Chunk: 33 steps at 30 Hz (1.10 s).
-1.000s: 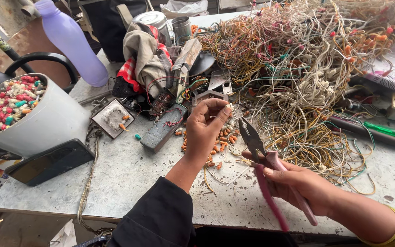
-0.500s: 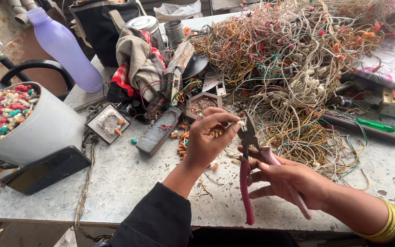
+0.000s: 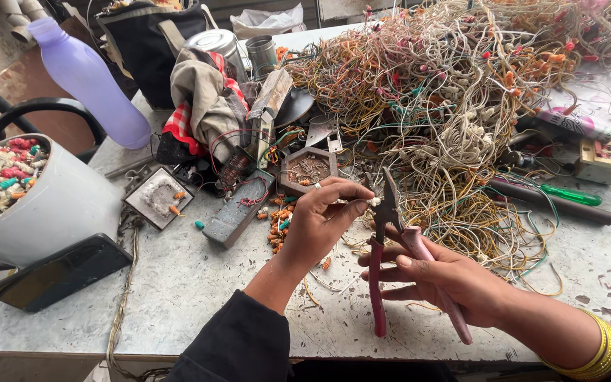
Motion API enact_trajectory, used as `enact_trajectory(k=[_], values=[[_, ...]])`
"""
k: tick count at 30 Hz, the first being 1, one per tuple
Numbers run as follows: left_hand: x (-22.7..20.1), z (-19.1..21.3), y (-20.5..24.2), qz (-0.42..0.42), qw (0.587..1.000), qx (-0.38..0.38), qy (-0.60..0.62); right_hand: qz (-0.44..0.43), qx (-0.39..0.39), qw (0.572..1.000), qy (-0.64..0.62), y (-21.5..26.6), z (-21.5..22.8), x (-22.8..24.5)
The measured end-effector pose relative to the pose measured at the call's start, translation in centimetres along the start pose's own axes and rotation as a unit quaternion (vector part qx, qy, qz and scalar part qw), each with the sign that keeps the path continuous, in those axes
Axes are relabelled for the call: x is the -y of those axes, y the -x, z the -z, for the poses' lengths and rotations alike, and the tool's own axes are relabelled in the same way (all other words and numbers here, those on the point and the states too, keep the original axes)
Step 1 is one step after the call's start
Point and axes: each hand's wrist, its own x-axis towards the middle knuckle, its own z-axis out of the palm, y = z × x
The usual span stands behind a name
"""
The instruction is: The person uses pliers to cut the insulation off small wires. They repeatedly pick up a wire, cut the insulation, and drop the wire onto a pile on the table.
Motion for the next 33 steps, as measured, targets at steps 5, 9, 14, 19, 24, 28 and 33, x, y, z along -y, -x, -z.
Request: enact_trajectory(k=[5,9,14,19,24,28,33], values=[[-0.1,-0.1,0.0,0.017,1.000,-0.009,0.007,-0.023,-0.041,0.999,0.010,-0.1,0.0,-0.1],[0.0,-0.3,-0.1,0.006,1.000,-0.028,-0.005,-0.011,-0.035,0.999,0.012,-0.2,0.2,-0.7],[-0.1,-0.1,-0.1,0.008,0.999,-0.037,-0.033,-0.036,-0.083,0.996,0.010,-0.4,0.6,-1.7],[-0.5,0.1,0.1,-0.007,1.000,-0.019,0.004,-0.023,-0.104,0.994,0.006,-0.3,1.1,-2.3],[-0.6,-0.5,0.1,0.023,0.997,-0.013,0.066,-0.014,-0.098,0.994,0.036,-0.5,0.6,-1.6],[-0.1,-0.3,0.2,0.014,0.999,-0.024,0.039,-0.023,-0.102,0.993,0.057,-0.9,-0.4,-1.1],[0.3,1.2,-0.4,-0.079,0.992,-0.093,0.025,-0.003,-0.091,0.995,-0.033,-0.2,-1.0,-0.7]])
